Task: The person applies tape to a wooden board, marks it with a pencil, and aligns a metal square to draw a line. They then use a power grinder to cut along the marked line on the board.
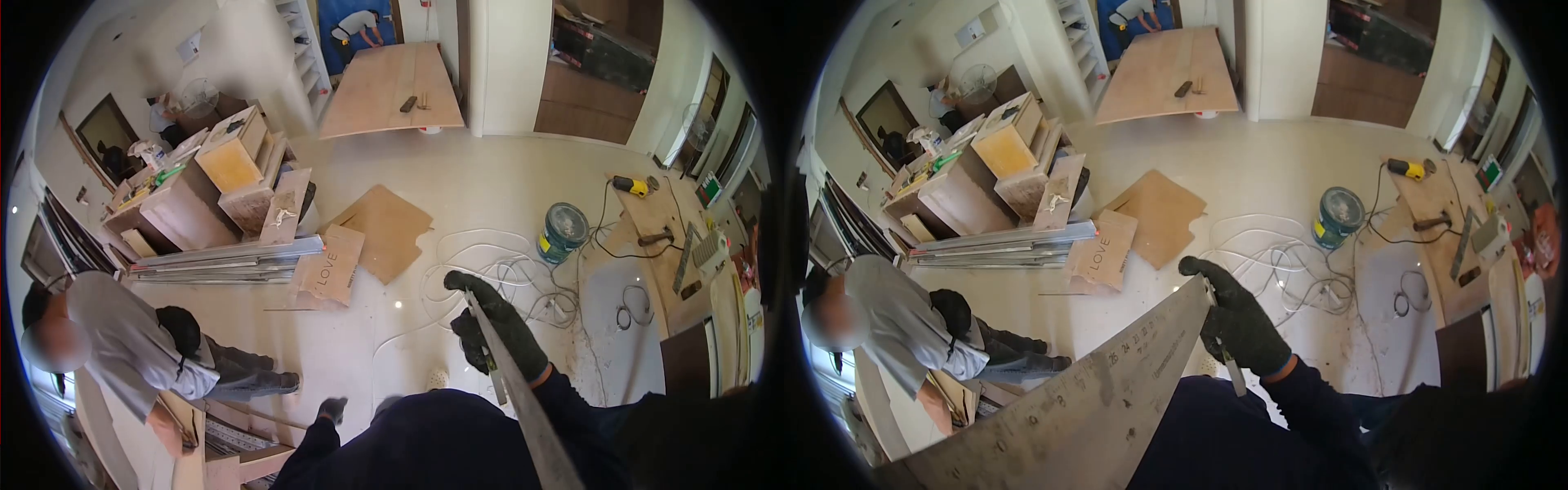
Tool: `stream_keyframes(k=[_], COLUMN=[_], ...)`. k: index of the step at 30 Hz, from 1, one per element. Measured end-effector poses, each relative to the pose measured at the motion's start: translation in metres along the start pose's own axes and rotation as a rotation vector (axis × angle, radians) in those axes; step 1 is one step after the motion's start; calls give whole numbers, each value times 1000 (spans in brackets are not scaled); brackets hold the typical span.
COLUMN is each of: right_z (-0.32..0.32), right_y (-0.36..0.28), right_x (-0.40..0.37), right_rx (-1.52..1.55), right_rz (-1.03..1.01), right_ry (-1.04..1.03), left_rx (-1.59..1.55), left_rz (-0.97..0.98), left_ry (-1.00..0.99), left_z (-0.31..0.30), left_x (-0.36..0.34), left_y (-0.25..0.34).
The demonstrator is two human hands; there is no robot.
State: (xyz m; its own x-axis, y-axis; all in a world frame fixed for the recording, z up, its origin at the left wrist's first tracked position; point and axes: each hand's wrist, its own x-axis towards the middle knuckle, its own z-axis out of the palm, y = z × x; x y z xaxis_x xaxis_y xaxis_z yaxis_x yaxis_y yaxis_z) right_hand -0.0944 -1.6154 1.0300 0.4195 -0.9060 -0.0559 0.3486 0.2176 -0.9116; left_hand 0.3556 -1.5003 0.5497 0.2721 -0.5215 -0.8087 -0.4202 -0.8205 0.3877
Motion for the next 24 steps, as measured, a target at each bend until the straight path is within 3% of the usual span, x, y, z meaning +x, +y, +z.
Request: stream_keyframes(k=[1,2,4,5,6,7,8,9,10,12,13,14,16,18,20,21,22,23,24], right_z=[-13,-26,-42,-50,-59,-72,-84,-96,-114,-130,-143,-153,-167,-182,-205,-218,-231,-239,-248], right_y=[-6,-16,-32,-38,-41,-44,-45,-43,-38,-51,-62,-70,-91,-114,-126,-132,-140,-144,-149], right_x=[17,40,76,95,112,131,148,164,183,223,250,274,321,375,418,437,455,467,480], right_rx=[-6,-23,-50,-86,-118,-118,-80,-39,71,61,48,40,26,-96,-117,-82,-49,33,56], right_rz=[43,74,80,63,49,63,103,144,132,170,139,150,162,154,136,156,175,155,182], right_ry=[4,2,5,7,19,29,30,36,12,97,92,111,120,168,148,153,163,185,212], left_rx=[281,129,-80,479,1028,943,927,967,970,864,330,-235,-273,-83,733,891,786,522,524], left_rz=[2,-173,-215,189,630,496,938,684,666,744,210,-281,-133,-61,971,891,894,515,538], left_ry=[4,87,14,-99,33,26,-19,-21,-66,-79,-232,-81,-44,-101,189,137,178,291,34], left_z=[-3,1,5,4,3,13,7,18,17,9,4,-4,-22,-50,-70,-65,-65,-65,-95], left_x=[-6,-18,-22,-13,-4,14,22,37,39,104,123,130,185,239,329,372,403,400,355], left_y=[-11,-16,-16,-22,-23,-10,-12,4,14,94,138,202,284,388,453,505,552,601,682])
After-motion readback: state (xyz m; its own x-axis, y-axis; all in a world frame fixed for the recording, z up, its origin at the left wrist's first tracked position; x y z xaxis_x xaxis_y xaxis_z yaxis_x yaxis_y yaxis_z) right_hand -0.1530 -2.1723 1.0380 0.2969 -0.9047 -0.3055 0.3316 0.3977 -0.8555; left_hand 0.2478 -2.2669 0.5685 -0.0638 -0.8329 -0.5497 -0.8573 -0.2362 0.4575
